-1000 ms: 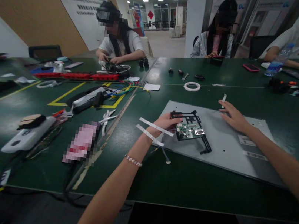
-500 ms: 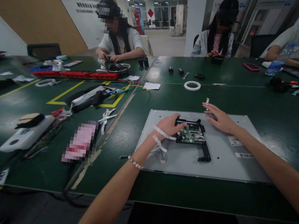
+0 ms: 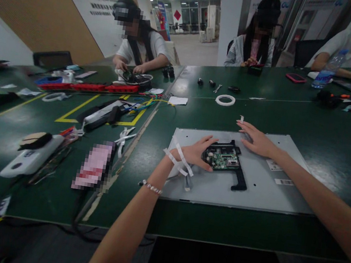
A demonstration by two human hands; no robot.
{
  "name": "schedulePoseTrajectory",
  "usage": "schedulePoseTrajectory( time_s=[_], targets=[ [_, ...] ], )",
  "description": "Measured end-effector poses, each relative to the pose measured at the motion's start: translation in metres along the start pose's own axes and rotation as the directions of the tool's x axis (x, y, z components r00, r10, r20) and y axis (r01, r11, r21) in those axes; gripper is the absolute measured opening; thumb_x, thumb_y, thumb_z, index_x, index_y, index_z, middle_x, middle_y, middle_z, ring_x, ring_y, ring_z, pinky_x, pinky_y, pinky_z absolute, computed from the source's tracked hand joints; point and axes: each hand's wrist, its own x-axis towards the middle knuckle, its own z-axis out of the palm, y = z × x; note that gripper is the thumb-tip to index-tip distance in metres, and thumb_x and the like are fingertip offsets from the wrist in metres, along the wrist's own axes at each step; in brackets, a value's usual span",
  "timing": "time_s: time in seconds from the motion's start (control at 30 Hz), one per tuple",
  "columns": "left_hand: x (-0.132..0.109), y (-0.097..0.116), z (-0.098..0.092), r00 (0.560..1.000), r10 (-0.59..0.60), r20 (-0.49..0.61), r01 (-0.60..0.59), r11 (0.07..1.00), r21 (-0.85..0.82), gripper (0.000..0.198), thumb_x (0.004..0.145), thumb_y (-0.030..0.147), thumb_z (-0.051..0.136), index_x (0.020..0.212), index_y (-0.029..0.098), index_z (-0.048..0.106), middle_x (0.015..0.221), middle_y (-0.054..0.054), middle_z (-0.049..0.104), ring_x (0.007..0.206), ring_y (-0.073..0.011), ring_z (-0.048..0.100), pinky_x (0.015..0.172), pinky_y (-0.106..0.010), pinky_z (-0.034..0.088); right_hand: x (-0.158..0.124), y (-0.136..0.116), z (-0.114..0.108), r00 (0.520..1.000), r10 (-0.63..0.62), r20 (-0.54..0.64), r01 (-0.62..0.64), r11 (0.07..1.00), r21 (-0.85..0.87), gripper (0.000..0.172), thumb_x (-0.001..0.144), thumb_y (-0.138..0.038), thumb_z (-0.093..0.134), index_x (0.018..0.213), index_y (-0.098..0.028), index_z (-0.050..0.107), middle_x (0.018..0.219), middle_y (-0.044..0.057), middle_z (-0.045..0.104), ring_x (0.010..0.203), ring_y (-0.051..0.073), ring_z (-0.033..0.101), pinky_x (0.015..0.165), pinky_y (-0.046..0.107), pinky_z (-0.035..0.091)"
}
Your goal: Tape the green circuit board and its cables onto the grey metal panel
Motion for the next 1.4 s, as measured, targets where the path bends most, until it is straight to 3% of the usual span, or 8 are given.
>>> schedulePoseTrajectory(
  time_s=[0.1,0.17,0.27,0.33,0.43,0.53,0.87,1.4],
  targets=[
    [0.0,-0.004,0.0,1.0,0.002,-0.012,-0.002,1.0,-0.028,0.121,0.051,0.044,0.08,0.149,0.019,0.013,0.156,-0.015,0.0,0.143,-0.0382,0.003,0.115,-0.052,0.013,-0.002,-0.002,-0.009,0.997,0.046,-0.058,-0.051,0.994,-0.093,0.064,0.088,-0.033,0.045,0.148,-0.025,0.025,0.151,0.005,0.028,0.131,0.026,0.041,0.108,0.045,0.036],
    [0.0,-0.006,0.001,0.999,0.015,-0.035,-0.017,0.999,-0.037,0.122,0.05,0.044,0.08,0.149,0.017,0.014,0.154,-0.017,0.003,0.142,-0.0386,0.005,0.115,-0.052,0.013,-0.011,0.003,-0.022,0.982,0.138,-0.13,-0.156,0.978,-0.14,0.065,0.087,-0.033,0.047,0.148,-0.023,0.026,0.151,0.007,0.028,0.132,0.029,0.039,0.107,0.046,0.038],
    [0.002,-0.006,0.002,0.997,0.044,-0.07,-0.047,0.998,-0.037,0.122,0.05,0.044,0.081,0.148,0.014,0.016,0.15,-0.019,0.012,0.141,-0.0385,0.011,0.115,-0.051,0.014,-0.04,0.021,-0.045,0.911,0.312,-0.269,-0.37,0.908,-0.199,0.069,0.085,-0.034,0.05,0.148,-0.019,0.026,0.151,0.012,0.026,0.131,0.034,0.038,0.105,0.051,0.038],
    [0.003,-0.005,0.003,0.995,0.059,-0.083,-0.063,0.997,-0.041,0.12,0.05,0.044,0.081,0.148,0.014,0.017,0.148,-0.018,0.018,0.139,-0.0386,0.018,0.115,-0.051,0.016,-0.065,0.036,-0.055,0.867,0.352,-0.354,-0.45,0.858,-0.25,0.07,0.085,-0.033,0.05,0.148,-0.014,0.026,0.151,0.015,0.026,0.135,0.035,0.032,0.109,0.051,0.031],
    [0.006,-0.002,0.006,0.991,0.091,-0.101,-0.095,0.995,-0.041,0.116,0.053,0.043,0.08,0.147,0.015,0.018,0.147,-0.018,0.023,0.138,-0.0375,0.023,0.115,-0.051,0.017,-0.097,0.053,-0.054,0.855,0.357,-0.377,-0.463,0.852,-0.244,0.07,0.084,-0.035,0.05,0.146,-0.011,0.028,0.148,0.016,0.03,0.137,0.031,0.028,0.114,0.046,0.026],
    [0.009,0.0,0.01,0.984,0.127,-0.125,-0.133,0.99,-0.042,0.112,0.057,0.042,0.078,0.148,0.015,0.018,0.15,-0.02,0.02,0.14,-0.0364,0.02,0.115,-0.052,0.015,-0.111,0.061,-0.042,0.85,0.386,-0.359,-0.468,0.866,-0.175,0.07,0.083,-0.04,0.05,0.144,-0.01,0.033,0.146,0.016,0.034,0.136,0.03,0.031,0.114,0.045,0.027],
    [0.012,0.008,0.014,0.99,0.056,-0.133,-0.065,0.996,-0.061,0.11,0.06,0.042,0.076,0.148,0.015,0.017,0.156,-0.019,0.008,0.143,-0.0364,0.009,0.116,-0.053,0.012,-0.097,0.05,-0.034,0.85,0.389,-0.355,-0.463,0.873,-0.153,0.069,0.084,-0.043,0.048,0.142,-0.009,0.036,0.144,0.017,0.037,0.135,0.029,0.034,0.113,0.045,0.028],
    [0.012,0.007,0.013,0.991,0.022,-0.135,-0.044,0.985,-0.164,0.1,0.061,0.038,0.077,0.146,0.02,0.028,0.157,-0.014,0.005,0.144,-0.0353,0.004,0.116,-0.051,0.011,-0.076,0.029,-0.026,0.862,0.402,-0.309,-0.438,0.898,-0.052,0.065,0.084,-0.039,0.049,0.143,-0.015,0.036,0.145,0.014,0.036,0.135,0.029,0.033,0.113,0.048,0.028]
  ],
)
